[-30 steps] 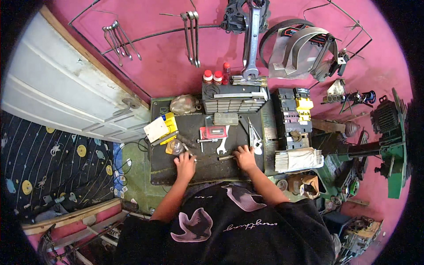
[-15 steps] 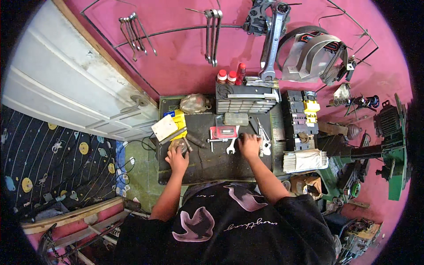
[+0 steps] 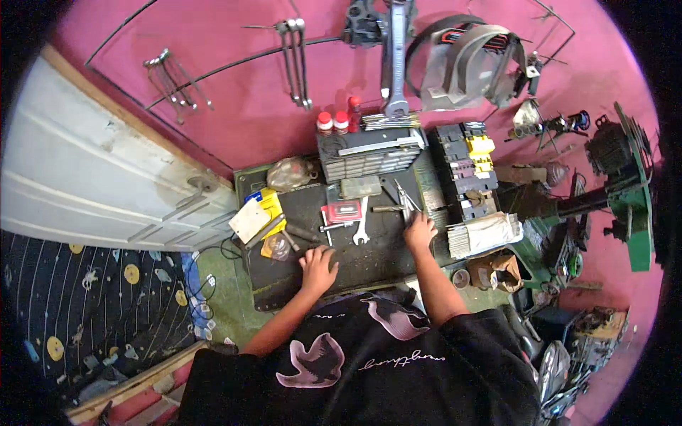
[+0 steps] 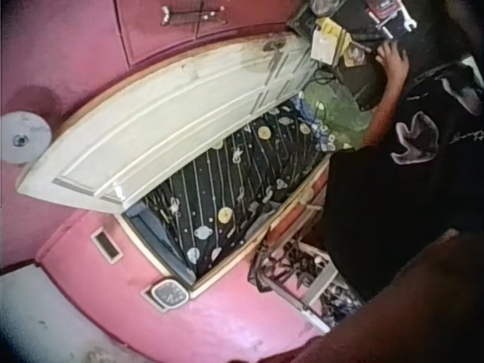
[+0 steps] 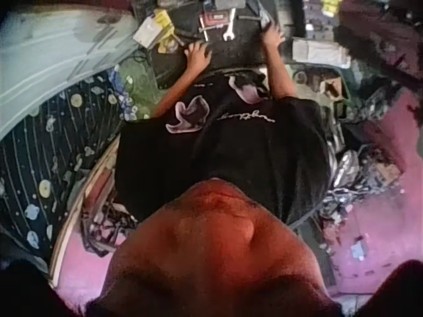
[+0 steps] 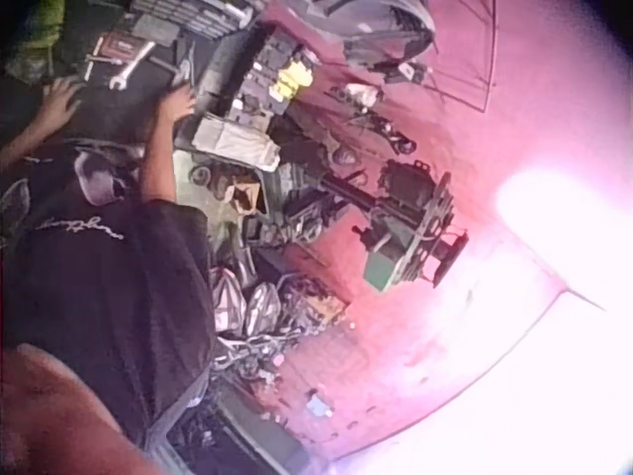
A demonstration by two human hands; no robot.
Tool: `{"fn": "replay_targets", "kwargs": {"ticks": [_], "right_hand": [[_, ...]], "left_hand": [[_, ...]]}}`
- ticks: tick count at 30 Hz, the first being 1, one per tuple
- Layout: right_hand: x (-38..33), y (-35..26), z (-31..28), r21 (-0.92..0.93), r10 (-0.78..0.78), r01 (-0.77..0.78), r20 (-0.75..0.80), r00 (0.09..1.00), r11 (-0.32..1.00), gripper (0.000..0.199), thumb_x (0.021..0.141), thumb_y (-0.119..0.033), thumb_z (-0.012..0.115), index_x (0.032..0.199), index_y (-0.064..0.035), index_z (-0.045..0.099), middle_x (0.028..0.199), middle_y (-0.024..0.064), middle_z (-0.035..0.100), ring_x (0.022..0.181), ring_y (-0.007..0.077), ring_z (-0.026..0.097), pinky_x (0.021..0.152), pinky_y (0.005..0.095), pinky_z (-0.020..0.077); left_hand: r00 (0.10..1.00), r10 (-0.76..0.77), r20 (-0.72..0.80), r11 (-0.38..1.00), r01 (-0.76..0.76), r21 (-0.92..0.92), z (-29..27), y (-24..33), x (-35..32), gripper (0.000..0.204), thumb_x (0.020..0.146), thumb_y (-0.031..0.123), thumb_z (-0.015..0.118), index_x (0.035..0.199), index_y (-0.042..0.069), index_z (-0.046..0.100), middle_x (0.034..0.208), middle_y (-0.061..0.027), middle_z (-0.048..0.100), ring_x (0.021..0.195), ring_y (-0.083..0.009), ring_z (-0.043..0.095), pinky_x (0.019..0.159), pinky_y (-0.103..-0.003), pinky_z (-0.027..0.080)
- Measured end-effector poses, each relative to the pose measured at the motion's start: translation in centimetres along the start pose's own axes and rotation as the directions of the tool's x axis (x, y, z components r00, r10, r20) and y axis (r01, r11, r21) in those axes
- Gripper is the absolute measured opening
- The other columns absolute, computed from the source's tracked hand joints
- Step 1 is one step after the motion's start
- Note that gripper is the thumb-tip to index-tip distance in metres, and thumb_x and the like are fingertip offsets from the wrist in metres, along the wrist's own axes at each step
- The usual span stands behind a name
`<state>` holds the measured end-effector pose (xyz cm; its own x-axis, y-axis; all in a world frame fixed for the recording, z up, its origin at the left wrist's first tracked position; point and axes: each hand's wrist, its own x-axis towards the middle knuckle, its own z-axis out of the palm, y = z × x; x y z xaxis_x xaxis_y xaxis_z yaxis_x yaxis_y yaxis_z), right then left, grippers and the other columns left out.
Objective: The person organizes various hand tools on a workbench and a wall-mounted rack. They pick up wrenches, sockets, and other metal tools, wipe them with a cloth, and hang them on hooks or place them in designated spots. The person also handles a digital caliper and a small box, arranging them neatly on the table.
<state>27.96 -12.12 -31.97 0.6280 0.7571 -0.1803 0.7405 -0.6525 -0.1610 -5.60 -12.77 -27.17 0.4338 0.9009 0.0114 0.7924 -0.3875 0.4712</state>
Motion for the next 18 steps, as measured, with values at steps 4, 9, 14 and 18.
{"fn": "replay_targets", "kwargs": {"ticks": [4,9,14,18], "right_hand": [[0.5,2.2,-2.1,-0.086,-0.216,0.227,0.116,0.969,0.970,0.077,0.077,-0.037,0.079,0.145,-0.0221,0.046,0.142,0.0084,0.050,0.127,0.0342,0.046,0.098,0.0595,0.0347],[1.9,2.5,-2.1,-0.062,-0.271,0.283,0.158,0.950,0.957,0.076,0.068,-0.043,0.086,0.131,-0.0157,0.055,0.127,0.0107,0.058,0.126,0.0348,0.047,0.097,0.0582,0.0361],[2.9,5.5,0.9,0.030,-0.356,0.355,0.140,0.924,0.934,0.048,0.087,-0.040,0.067,0.125,-0.0125,0.060,0.118,0.0099,0.066,0.125,0.0325,0.051,0.100,0.0585,0.0331],[2.6,7.0,-3.2,0.117,-0.479,0.465,0.161,0.863,0.877,0.034,0.085,-0.030,0.069,0.114,-0.0154,0.063,0.101,0.0114,0.071,0.103,0.0324,0.063,0.090,0.0560,0.0357]], "left_hand": [[0.983,0.161,0.085,0.985,-0.154,-0.083,2.3,3.7,2.8,0.043,0.081,0.023,0.074,0.122,0.013,0.064,0.125,-0.0036,0.059,0.117,-0.0281,0.049,0.095,-0.046,0.035],[0.946,0.312,0.089,0.948,-0.303,-0.101,5.3,11.8,7.9,0.048,0.081,0.019,0.071,0.127,0.012,0.061,0.133,-0.0034,0.057,0.117,-0.0278,0.049,0.093,-0.046,0.036],[0.910,0.404,0.091,0.913,-0.407,0.023,10.2,17.8,13.4,0.040,0.080,0.007,0.062,0.120,0.006,0.063,0.135,-0.0063,0.057,0.115,-0.0290,0.050,0.090,-0.046,0.037],[0.937,0.291,0.196,0.948,-0.310,0.074,10.6,19.4,15.9,0.032,0.082,0.008,0.061,0.112,0.012,0.069,0.112,-0.0011,0.068,0.110,-0.0248,0.053,0.087,-0.046,0.036]]}}
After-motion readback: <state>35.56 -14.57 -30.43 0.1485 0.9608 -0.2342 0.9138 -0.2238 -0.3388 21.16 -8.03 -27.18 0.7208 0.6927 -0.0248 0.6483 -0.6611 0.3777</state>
